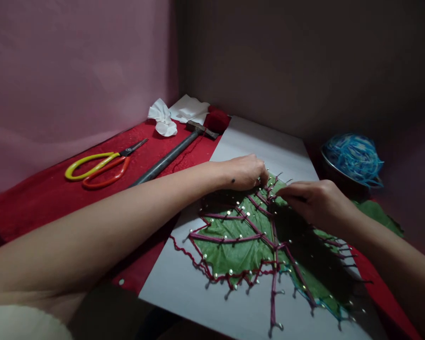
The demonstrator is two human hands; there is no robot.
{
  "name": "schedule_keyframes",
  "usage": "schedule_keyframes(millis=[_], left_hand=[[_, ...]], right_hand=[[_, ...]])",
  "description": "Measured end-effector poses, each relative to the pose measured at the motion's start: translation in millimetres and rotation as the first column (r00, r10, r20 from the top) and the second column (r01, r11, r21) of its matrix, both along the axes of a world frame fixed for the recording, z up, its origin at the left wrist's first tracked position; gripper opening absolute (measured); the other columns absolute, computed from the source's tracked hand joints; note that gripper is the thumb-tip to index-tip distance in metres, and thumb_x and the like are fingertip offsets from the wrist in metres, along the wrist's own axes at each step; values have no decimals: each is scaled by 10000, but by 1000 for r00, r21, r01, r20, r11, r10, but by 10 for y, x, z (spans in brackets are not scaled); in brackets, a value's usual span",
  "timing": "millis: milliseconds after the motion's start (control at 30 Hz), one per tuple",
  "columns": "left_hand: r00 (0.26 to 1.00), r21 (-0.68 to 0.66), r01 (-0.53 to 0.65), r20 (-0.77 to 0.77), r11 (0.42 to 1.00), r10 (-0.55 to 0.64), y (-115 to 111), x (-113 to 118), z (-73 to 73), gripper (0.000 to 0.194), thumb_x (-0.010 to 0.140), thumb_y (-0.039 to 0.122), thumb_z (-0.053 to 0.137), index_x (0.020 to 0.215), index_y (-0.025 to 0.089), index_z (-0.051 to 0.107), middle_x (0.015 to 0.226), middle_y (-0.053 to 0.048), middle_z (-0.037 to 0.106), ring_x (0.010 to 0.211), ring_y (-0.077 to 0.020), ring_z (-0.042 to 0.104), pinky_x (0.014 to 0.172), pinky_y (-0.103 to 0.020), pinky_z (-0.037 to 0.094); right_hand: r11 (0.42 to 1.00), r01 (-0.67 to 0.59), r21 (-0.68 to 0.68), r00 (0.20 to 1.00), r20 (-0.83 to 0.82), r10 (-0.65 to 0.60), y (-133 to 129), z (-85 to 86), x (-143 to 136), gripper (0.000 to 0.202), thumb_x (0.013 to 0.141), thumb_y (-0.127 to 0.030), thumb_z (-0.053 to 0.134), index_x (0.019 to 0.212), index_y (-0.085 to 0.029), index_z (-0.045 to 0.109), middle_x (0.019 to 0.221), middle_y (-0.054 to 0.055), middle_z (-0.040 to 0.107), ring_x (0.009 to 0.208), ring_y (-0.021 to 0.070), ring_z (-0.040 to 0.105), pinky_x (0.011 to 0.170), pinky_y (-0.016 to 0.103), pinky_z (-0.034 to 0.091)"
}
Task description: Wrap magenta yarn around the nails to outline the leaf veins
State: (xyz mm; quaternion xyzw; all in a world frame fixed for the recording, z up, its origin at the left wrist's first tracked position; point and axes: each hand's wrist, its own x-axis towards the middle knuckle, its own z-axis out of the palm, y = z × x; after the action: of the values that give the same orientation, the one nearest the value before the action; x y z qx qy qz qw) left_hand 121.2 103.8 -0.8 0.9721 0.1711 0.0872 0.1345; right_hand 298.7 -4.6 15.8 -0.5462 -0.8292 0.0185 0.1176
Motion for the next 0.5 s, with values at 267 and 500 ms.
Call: schedule_keyframes(millis=[267,500], left_hand=[[999,-64,40,8,997,-40,-8,-93,22,352,816,105,511,1072,264,693,941,-76,653,902,-173,538,769,-258,385],[996,47,76,-51,996,-73,-55,-121,63,391,807,82,520,1106,282,672,969,-75,639,958,-194,524,784,-261,379]], right_hand=[[1000,25,-5,997,75,-24,20,41,-24,232,778,-158,469,748,-201,695,645,26,650,524,118,543,517,237,384],[984,90,-152,995,-16,-94,121,121,-9,192,746,-211,493,674,-189,669,430,-46,402,393,69,316,395,204,259]])
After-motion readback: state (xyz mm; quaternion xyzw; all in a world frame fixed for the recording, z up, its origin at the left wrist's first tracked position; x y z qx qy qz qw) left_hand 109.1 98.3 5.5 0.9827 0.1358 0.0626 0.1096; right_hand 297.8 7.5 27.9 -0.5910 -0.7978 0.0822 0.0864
